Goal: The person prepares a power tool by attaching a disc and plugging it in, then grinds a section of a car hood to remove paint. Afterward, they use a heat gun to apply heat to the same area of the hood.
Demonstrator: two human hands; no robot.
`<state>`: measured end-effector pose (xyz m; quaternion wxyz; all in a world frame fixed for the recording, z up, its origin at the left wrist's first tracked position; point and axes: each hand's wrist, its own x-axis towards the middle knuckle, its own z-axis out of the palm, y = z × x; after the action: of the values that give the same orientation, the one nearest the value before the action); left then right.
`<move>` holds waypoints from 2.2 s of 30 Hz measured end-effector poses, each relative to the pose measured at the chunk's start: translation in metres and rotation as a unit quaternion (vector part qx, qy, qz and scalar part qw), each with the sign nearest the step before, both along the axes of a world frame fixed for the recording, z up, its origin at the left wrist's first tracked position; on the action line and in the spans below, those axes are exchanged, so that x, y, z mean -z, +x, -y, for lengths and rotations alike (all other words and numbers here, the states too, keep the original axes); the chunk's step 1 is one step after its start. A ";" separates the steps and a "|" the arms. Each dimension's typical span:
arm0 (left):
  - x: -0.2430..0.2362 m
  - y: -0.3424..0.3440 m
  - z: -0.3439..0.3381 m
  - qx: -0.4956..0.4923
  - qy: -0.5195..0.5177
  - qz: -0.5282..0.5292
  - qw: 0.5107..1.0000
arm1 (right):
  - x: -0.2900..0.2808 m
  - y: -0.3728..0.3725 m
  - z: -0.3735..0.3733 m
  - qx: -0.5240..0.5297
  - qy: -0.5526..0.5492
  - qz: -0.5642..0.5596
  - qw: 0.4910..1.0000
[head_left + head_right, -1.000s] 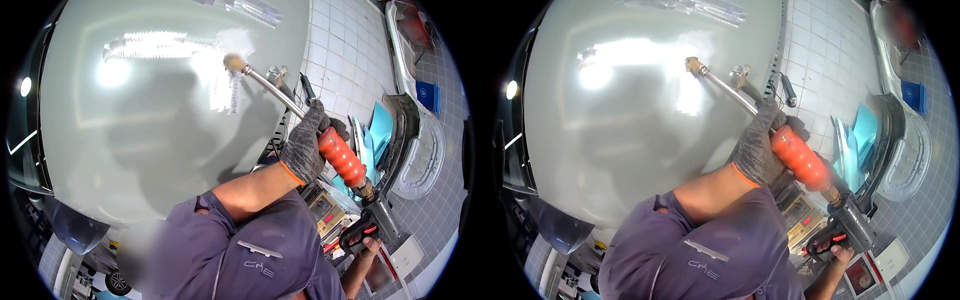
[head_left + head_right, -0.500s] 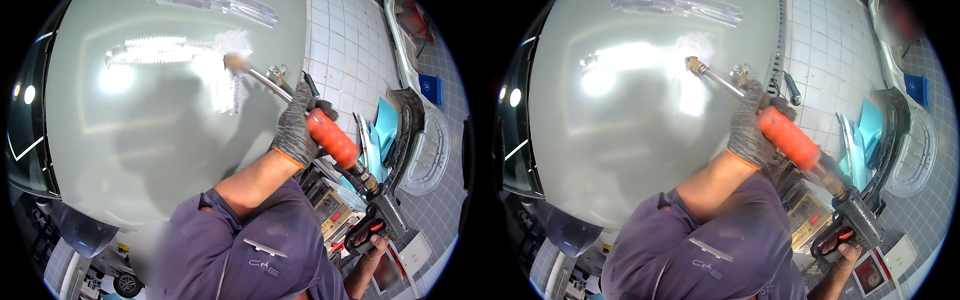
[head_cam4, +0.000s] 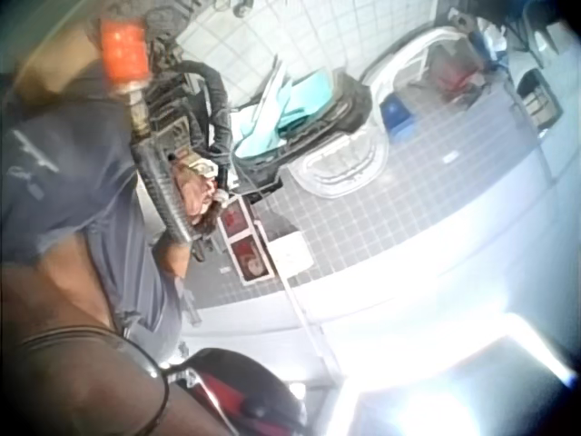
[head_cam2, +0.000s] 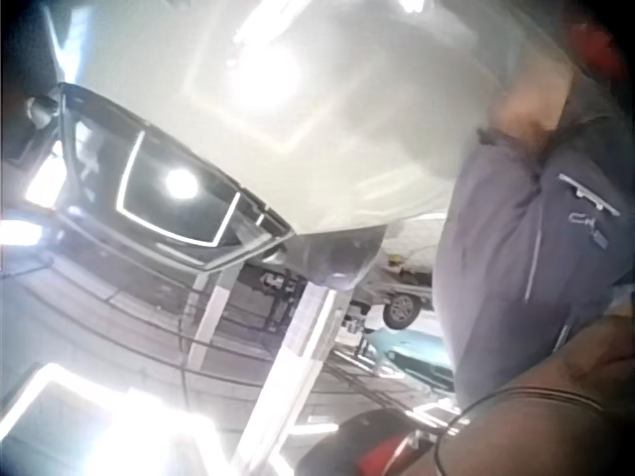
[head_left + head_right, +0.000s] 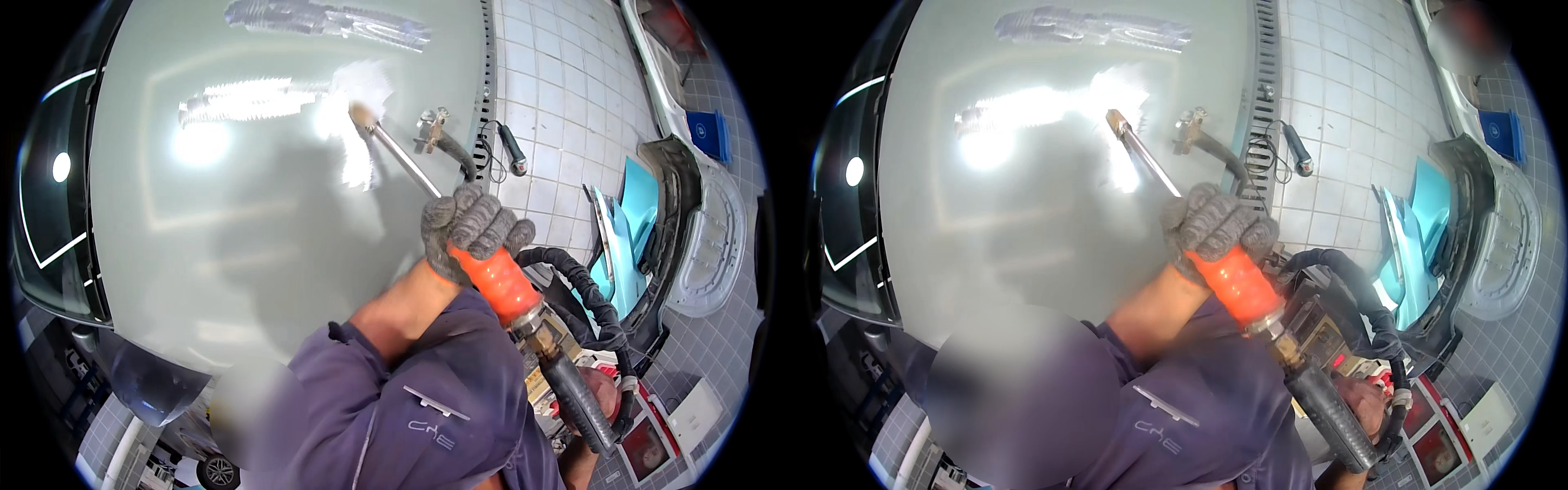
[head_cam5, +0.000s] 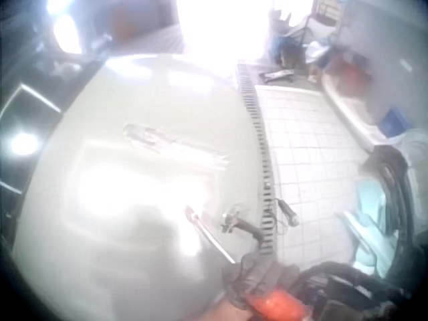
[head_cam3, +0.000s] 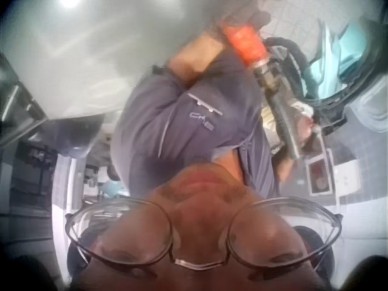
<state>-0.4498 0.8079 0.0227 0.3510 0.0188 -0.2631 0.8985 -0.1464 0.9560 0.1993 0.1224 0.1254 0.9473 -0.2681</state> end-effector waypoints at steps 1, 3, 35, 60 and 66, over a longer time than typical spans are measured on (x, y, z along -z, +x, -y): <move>-0.004 0.008 0.004 0.028 -0.034 0.018 0.999 | 0.000 0.005 -0.005 0.051 -0.071 -0.021 0.996; -0.036 0.021 0.002 0.093 -0.265 0.066 0.957 | -0.009 0.013 -0.008 0.245 -0.286 -0.052 0.925; -0.031 -0.028 -0.009 0.203 -0.426 0.169 0.865 | -0.005 -0.034 0.016 0.436 -0.461 -0.122 0.763; -0.046 0.019 -0.013 0.126 -0.357 0.120 0.918 | -0.012 0.023 0.002 0.371 -0.351 -0.107 0.853; -0.031 -0.009 -0.029 0.128 -0.463 0.098 0.872 | 0.017 -0.009 0.004 0.406 -0.457 -0.147 0.777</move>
<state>-0.4588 0.8369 0.0533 0.4038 -0.2682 0.1497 0.8617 -0.1552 0.9519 0.1821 -0.0958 0.3871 0.5809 -0.7096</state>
